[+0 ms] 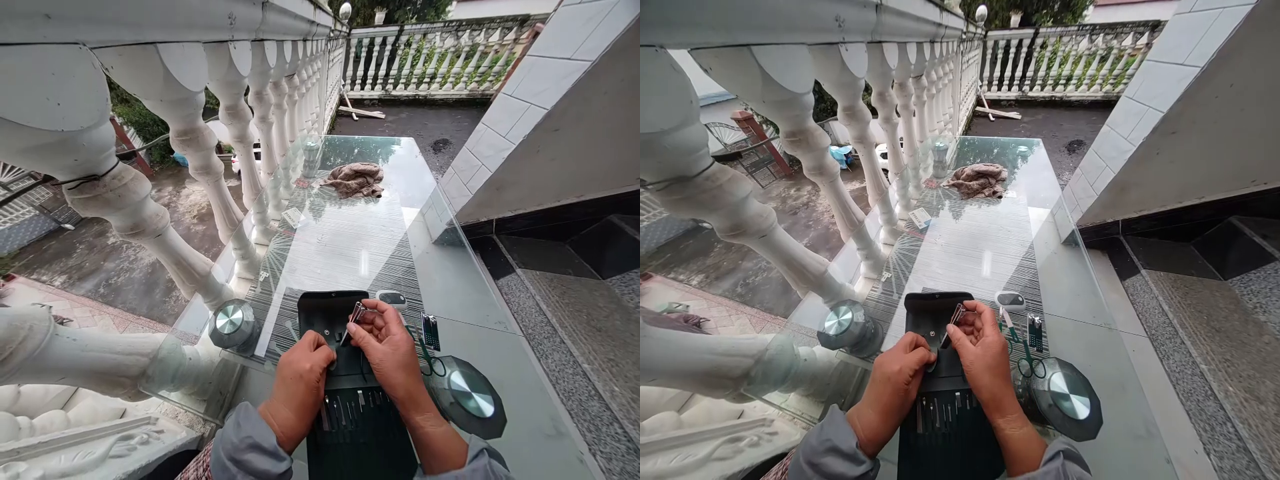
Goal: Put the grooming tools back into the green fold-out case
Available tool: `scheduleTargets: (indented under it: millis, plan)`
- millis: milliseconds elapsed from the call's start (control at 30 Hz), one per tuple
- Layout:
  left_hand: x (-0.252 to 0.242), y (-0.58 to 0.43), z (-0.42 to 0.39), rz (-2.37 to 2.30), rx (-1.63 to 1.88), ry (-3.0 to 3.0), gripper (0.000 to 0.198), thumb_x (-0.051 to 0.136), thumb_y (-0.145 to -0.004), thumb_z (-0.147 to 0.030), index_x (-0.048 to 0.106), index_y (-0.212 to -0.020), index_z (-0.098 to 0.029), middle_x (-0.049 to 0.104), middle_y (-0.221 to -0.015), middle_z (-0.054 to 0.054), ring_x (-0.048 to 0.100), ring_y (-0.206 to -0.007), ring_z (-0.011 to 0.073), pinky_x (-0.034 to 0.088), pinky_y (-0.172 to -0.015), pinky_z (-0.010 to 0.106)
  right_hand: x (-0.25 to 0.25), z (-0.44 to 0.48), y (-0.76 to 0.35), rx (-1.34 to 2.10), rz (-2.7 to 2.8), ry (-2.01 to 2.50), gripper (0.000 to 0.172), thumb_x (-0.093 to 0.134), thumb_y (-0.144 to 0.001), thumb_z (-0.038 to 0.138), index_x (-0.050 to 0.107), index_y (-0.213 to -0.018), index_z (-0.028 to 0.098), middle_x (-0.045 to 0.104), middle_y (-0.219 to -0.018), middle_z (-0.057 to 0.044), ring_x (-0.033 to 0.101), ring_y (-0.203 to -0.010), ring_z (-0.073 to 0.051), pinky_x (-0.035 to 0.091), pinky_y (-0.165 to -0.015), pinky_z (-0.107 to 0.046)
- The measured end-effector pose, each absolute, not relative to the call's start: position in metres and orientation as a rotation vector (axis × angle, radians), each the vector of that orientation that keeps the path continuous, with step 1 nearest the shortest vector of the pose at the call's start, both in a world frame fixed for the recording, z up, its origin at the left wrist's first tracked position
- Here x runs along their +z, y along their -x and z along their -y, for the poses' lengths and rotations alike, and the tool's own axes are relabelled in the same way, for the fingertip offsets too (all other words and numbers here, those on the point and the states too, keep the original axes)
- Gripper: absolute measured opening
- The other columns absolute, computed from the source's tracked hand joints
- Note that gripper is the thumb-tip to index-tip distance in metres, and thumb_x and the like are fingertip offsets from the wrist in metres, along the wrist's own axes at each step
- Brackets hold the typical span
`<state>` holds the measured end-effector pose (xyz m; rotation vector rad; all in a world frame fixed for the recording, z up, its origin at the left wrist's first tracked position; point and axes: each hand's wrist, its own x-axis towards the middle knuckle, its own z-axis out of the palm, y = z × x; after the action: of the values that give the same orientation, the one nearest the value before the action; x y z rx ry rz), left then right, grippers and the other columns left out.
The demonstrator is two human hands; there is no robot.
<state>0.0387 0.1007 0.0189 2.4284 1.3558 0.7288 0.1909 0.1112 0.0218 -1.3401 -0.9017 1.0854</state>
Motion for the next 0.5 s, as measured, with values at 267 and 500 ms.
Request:
scheduleTargets:
  millis: [267, 500]
  plan:
    - [0.025, -0.039, -0.097, -1.390, 0.560, -2.430, 0.020, 0.046, -0.081, -0.004, 0.059, -0.076, -0.018, 0.055, -0.081, 0.000, 0.054, -0.069, 0.0099, 0.042, -0.060, 0.018, 0.015, -0.113, -0.177, 0.845, 1.270, 1.523, 0.036, 0.062, -0.075, 0.031, 0.051, -0.107, 0.021, 0.066, -0.088, -0.004, 0.062, -0.073, -0.017, 0.052, -0.071, -0.034]
    - [0.025, -0.040, -0.097, -1.411, 0.561, -2.414, 0.021, 0.042, -0.082, -0.001, 0.056, -0.083, -0.017, 0.055, -0.084, 0.001, 0.054, -0.071, 0.0123, 0.046, -0.064, 0.021, 0.011, -0.112, -0.179, 0.589, 1.599, 1.465, 0.027, 0.048, -0.084, 0.024, 0.052, -0.111, 0.019, 0.063, -0.090, -0.006, 0.060, -0.077, -0.018, 0.050, -0.073, -0.034]
